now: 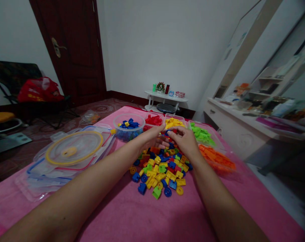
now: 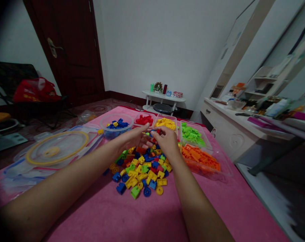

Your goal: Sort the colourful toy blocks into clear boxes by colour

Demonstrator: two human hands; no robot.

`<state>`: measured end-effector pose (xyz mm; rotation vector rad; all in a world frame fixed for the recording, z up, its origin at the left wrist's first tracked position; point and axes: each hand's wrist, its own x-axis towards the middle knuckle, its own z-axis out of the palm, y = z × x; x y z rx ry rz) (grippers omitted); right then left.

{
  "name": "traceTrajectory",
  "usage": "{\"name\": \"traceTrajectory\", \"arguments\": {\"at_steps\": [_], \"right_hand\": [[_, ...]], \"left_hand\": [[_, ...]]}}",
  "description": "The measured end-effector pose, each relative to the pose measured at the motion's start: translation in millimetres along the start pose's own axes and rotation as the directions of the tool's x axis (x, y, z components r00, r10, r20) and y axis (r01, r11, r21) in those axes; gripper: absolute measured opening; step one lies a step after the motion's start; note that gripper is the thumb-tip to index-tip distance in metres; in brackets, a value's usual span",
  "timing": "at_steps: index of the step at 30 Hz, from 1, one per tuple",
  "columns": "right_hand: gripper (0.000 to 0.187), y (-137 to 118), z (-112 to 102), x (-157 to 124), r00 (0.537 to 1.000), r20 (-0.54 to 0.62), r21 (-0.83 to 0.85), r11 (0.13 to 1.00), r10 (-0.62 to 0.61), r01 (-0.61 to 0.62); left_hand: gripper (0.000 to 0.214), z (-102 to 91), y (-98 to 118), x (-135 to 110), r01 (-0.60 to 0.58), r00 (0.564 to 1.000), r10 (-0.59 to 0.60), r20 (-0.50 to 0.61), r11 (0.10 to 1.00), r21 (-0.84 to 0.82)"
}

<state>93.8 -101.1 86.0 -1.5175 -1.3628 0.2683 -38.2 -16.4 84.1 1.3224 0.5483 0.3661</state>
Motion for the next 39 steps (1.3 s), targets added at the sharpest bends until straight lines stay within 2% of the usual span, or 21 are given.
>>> {"name": "traceTrajectory", "arguments": {"at_steps": [2, 3, 5, 6, 8, 9, 11, 13, 14, 17, 19, 21, 22, 24, 27, 29, 30, 31, 33, 37, 39], "right_hand": [[0.035, -3.8, 0.9, -0.2, 1.000, 0.013, -0.029, 0.999, -0.018, 0.018], [0.035, -5.2, 0.1, 0.2, 1.000, 0.009, -0.052, 0.998, -0.028, 0.028], [0.032, -6.5, -4.9, 1.5, 0.999, 0.008, -0.132, 0.990, -0.043, 0.044], [0.030, -6.6, -9.1, 2.3, 0.999, 0.033, -0.187, 0.981, -0.037, 0.042], [0.024, -6.3, -19.6, 3.0, 0.984, 0.178, -0.308, 0.950, 0.019, 0.038], [0.021, -6.2, -25.0, 2.6, 0.955, 0.288, -0.374, 0.927, 0.073, 0.042], [0.014, -6.9, -33.6, 0.1, 0.844, 0.489, -0.503, 0.862, 0.221, 0.066], [0.014, -8.7, -36.4, -4.1, 0.736, 0.566, -0.627, 0.774, 0.372, 0.092], [0.020, -9.6, -35.4, -6.3, 0.710, 0.562, -0.680, 0.726, 0.425, 0.104], [0.040, -10.2, -25.8, -10.9, 0.719, 0.520, -0.769, 0.619, 0.461, 0.160], [0.043, -8.3, -18.6, -11.8, 0.736, 0.527, -0.775, 0.596, 0.424, 0.210], [0.038, -5.3, -14.4, -11.4, 0.748, 0.540, -0.761, 0.604, 0.387, 0.237], [0.035, -3.8, -13.8, -11.0, 0.752, 0.545, -0.749, 0.619, 0.370, 0.238], [0.029, -1.3, -14.8, -10.1, 0.762, 0.548, -0.719, 0.660, 0.346, 0.218], [0.018, 1.3, -18.8, -8.2, 0.789, 0.522, -0.690, 0.705, 0.323, 0.167], [0.017, 2.5, -21.3, -6.8, 0.817, 0.483, -0.695, 0.705, 0.315, 0.139], [0.017, 3.1, -22.5, -6.2, 0.828, 0.469, -0.698, 0.703, 0.307, 0.135], [0.017, 3.6, -23.5, -5.6, 0.835, 0.463, -0.699, 0.702, 0.299, 0.136], [0.019, 4.3, -25.0, -5.3, 0.828, 0.479, -0.692, 0.705, 0.291, 0.153], [0.028, 3.5, -24.9, -7.3, 0.771, 0.559, -0.657, 0.731, 0.307, 0.186], [0.032, 2.3, -23.2, -8.6, 0.757, 0.575, -0.652, 0.733, 0.309, 0.195]], "left_hand": [[0.065, 1.5, -0.2, -1.1, 0.062, 0.996, -0.058, 0.073, 0.997, -0.048], [0.064, 0.9, 0.0, -1.4, 0.046, 0.997, -0.046, 0.059, 0.999, 0.008], [0.057, -2.7, 1.4, -2.4, -0.048, 0.998, 0.058, -0.026, 0.959, 0.280], [0.051, -5.0, 2.7, -3.4, -0.091, 0.990, 0.132, -0.057, 0.882, 0.463], [0.034, -8.9, 5.8, -6.8, -0.113, 0.968, 0.244, -0.055, 0.620, 0.776], [0.026, -10.0, 7.2, -9.2, -0.098, 0.965, 0.261, -0.035, 0.478, 0.873], [0.020, -9.7, 9.0, -14.2, -0.052, 0.971, 0.237, -0.011, 0.258, 0.965], [0.022, -6.5, 8.7, -18.3, -0.021, 0.983, 0.182, -0.001, 0.119, 0.993], [0.024, -4.1, 7.9, -19.6, -0.019, 0.988, 0.152, 0.007, 0.075, 0.997], [0.027, 3.6, 4.7, -21.4, -0.012, 0.993, 0.118, 0.012, -0.004, 1.000], [0.026, 7.9, 3.3, -21.4, 0.030, 0.984, 0.175, -0.022, -0.043, 0.999], [0.024, 10.7, 2.8, -21.2, 0.062, 0.962, 0.271, -0.044, -0.058, 0.996], [0.022, 11.7, 2.5, -21.1, 0.060, 0.952, 0.302, -0.043, -0.045, 0.997], [0.017, 13.3, 1.4, -21.0, -0.010, 0.953, 0.304, -0.001, 0.035, 0.999], [0.012, 17.1, -2.6, -22.2, -0.252, 0.961, 0.180, 0.211, 0.247, 0.936], [0.017, 21.1, -6.1, -23.9, -0.399, 0.916, 0.112, 0.385, 0.338, 0.853], [0.022, 23.4, -7.8, -25.0, -0.449, 0.889, 0.087, 0.449, 0.349, 0.822], [0.028, 25.8, -9.3, -26.2, -0.483, 0.869, 0.072, 0.489, 0.340, 0.807], [0.036, 30.5, -11.9, -28.4, -0.500, 0.861, 0.068, 0.503, 0.290, 0.816], [0.042, 37.8, -15.0, -32.1, -0.445, 0.895, 0.091, 0.436, 0.189, 0.875], [0.040, 40.6, -15.5, -33.5, -0.433, 0.901, 0.083, 0.425, 0.145, 0.890]]}}
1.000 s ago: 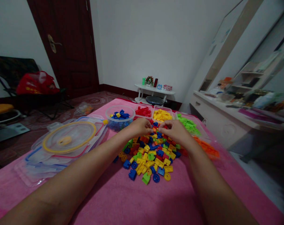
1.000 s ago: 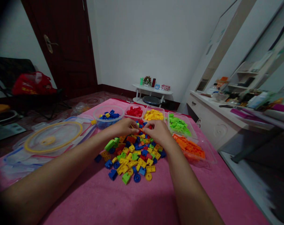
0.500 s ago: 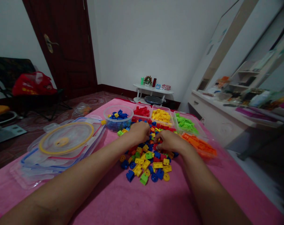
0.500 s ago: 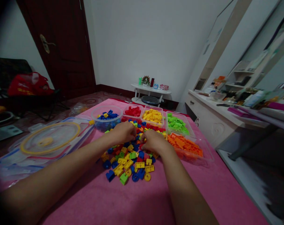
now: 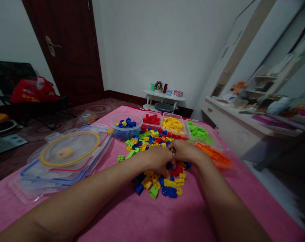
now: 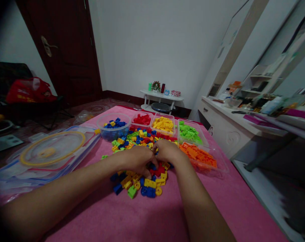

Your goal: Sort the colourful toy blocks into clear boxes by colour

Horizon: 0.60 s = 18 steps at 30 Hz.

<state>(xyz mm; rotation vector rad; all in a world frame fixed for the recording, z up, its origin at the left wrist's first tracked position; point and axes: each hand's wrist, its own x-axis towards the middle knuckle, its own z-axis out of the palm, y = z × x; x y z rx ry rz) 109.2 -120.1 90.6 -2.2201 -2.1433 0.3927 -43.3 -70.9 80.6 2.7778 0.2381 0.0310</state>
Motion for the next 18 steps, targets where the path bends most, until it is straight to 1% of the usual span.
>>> {"name": "traceTrajectory", "arguments": {"at_steps": [4, 7, 10, 13, 15, 18], "right_hand": [[0.031, -5.1, 1.9, 0.2, 1.000, -0.008, -0.053, 0.999, 0.004, -0.005], [0.029, -7.6, 3.3, 0.6, 0.999, -0.015, -0.071, 0.997, 0.036, -0.037], [0.023, -9.1, 3.8, 1.2, 0.998, -0.023, -0.090, 0.994, 0.057, -0.059], [0.014, -9.8, 3.7, 1.4, 0.998, -0.046, -0.116, 0.992, 0.044, -0.049], [0.014, -10.1, 3.7, 1.0, 0.999, -0.017, -0.102, 0.993, 0.050, -0.052], [0.023, -10.4, 4.5, -0.2, 0.997, 0.012, -0.088, 0.993, 0.077, -0.076]], "left_hand": [[0.035, -1.6, 5.2, -0.4, -0.009, 1.000, 0.008, 0.009, 0.998, 0.070], [0.035, -6.0, 6.4, -1.3, -0.024, 1.000, 0.024, 0.002, 0.998, 0.055], [0.033, -13.5, 3.1, -3.8, -0.037, 0.999, 0.037, -0.016, 0.999, -0.026], [0.030, -24.3, -4.2, -7.7, -0.043, 0.999, 0.043, 0.001, 0.993, -0.109], [0.029, -32.2, -10.1, -9.7, -0.050, 0.999, 0.050, -0.003, 0.985, -0.165], [0.029, -41.7, -19.0, -9.7, -0.036, 0.998, 0.018, -0.065, 0.957, -0.288]]}}
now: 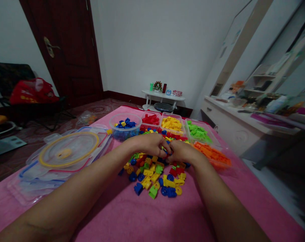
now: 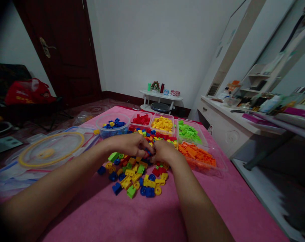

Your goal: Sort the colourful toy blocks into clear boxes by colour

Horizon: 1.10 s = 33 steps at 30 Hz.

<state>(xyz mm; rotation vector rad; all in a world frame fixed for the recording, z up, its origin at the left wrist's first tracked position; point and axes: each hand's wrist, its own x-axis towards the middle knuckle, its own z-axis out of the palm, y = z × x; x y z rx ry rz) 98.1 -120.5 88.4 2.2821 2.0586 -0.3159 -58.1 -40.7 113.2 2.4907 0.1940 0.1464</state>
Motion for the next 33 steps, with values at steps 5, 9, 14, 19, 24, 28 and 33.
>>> {"name": "traceTrajectory", "arguments": {"at_steps": [5, 9, 14, 19, 24, 28, 33], "right_hand": [[0.025, 6.3, -0.2, 2.1, 0.994, -0.110, 0.094, 0.995, -0.009, 0.020], [0.019, 13.8, -6.7, 7.9, 0.923, -0.386, 0.291, 0.949, 0.001, 0.120], [0.025, 7.8, -17.4, 7.7, 0.818, -0.537, 0.614, 0.760, 0.206, 0.212], [0.033, -0.4, -20.6, 3.1, 0.824, -0.475, 0.795, 0.552, 0.310, 0.251], [0.036, -3.0, -19.6, 2.2, 0.829, -0.453, 0.844, 0.456, 0.328, 0.281], [0.038, -5.4, -19.2, 2.2, 0.831, -0.446, 0.860, 0.416, 0.333, 0.296], [0.040, -6.9, -19.6, 1.7, 0.836, -0.434, 0.877, 0.369, 0.336, 0.307]], "left_hand": [[0.021, -4.8, -11.2, 6.0, 0.087, 0.981, -0.138, -0.138, 0.941, -0.327], [0.022, -1.8, -15.5, 10.9, 0.123, 0.923, -0.335, -0.187, 0.720, -0.683], [0.015, 0.3, -17.1, 19.4, 0.121, 0.817, -0.555, -0.157, 0.432, -0.894], [0.018, -2.8, -23.0, 20.2, 0.087, 0.827, -0.561, 0.022, 0.090, -0.992], [0.035, -3.6, -22.6, 15.4, 0.091, 0.884, -0.461, 0.080, 0.002, -0.996], [0.035, 3.0, -16.1, 14.6, 0.089, 0.894, -0.446, -0.049, 0.285, -0.955], [0.042, 8.7, -20.2, 15.3, 0.034, 0.906, -0.376, -0.193, 0.520, -0.853]]}}
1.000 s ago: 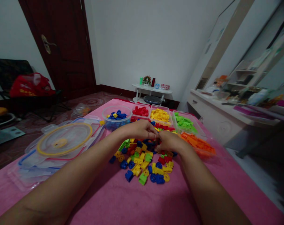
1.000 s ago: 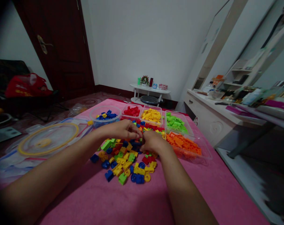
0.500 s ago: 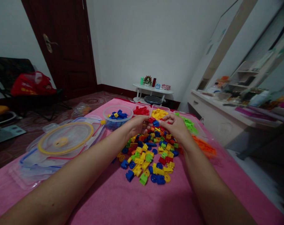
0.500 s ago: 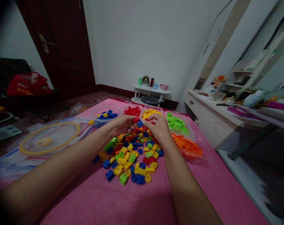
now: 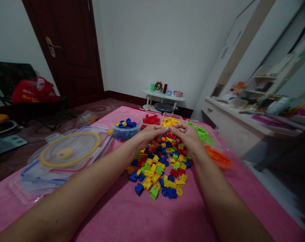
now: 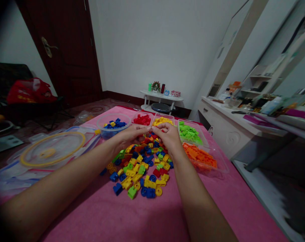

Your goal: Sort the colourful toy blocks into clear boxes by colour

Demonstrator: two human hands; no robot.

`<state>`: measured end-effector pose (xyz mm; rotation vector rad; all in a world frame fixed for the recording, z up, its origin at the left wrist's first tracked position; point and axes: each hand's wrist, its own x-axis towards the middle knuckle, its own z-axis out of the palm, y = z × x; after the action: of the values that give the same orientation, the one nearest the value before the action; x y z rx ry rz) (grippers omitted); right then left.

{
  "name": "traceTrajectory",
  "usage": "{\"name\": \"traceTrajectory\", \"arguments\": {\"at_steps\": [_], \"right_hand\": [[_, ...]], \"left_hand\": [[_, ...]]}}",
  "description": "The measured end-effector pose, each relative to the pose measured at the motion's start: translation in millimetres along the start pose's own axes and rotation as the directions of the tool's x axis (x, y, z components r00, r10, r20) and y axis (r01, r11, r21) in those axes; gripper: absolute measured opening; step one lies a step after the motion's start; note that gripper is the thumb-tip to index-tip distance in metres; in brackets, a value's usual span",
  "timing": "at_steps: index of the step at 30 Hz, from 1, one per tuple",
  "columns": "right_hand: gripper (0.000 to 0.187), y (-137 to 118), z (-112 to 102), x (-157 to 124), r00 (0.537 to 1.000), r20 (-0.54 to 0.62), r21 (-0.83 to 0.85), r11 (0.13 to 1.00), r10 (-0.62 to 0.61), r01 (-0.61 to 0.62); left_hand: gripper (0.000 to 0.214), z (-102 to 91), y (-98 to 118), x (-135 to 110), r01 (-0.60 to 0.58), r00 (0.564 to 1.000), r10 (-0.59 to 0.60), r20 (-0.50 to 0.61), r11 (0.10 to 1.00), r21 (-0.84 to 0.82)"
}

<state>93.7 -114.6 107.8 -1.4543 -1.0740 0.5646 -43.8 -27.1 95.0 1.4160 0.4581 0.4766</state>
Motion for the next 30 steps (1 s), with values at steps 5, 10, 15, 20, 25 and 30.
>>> {"name": "traceTrajectory", "arguments": {"at_steps": [5, 10, 15, 20, 25, 30], "right_hand": [[0.042, 1.4, -2.0, 1.9, 0.999, 0.039, 0.062, 0.998, 0.025, -0.028], [0.039, 0.5, 0.3, 1.5, 0.998, -0.005, -0.031, 0.997, -0.065, 0.065], [0.035, 2.4, 5.8, 1.3, 0.985, 0.089, -0.165, 0.973, -0.146, 0.159], [0.032, -3.6, -2.9, 2.2, 0.975, 0.014, -0.218, 0.951, -0.223, 0.221], [0.028, -11.1, -17.0, 4.3, 0.960, -0.134, -0.172, 0.960, -0.247, 0.223], [0.026, -4.9, -23.3, 9.7, 0.948, -0.184, -0.130, 0.962, -0.260, 0.238]], "left_hand": [[0.036, -2.5, -5.1, 3.7, -0.012, 1.000, 0.012, 0.006, 0.999, -0.030], [0.048, 1.3, -4.4, 3.7, 0.192, 0.981, -0.180, 0.064, 0.928, -0.320], [0.040, 3.7, -7.6, 4.9, 0.330, 0.942, -0.238, 0.236, 0.778, -0.535], [0.016, 6.1, -20.3, 8.8, 0.341, 0.940, -0.287, 0.186, 0.749, -0.568], [0.015, 3.8, -13.0, 27.2, 0.255, 0.939, -0.344, -0.014, 0.722, -0.643], [0.024, -16.4, 15.2, 79.1, 0.002, 0.881, -0.283, -0.380, 0.804, -0.595]]}}
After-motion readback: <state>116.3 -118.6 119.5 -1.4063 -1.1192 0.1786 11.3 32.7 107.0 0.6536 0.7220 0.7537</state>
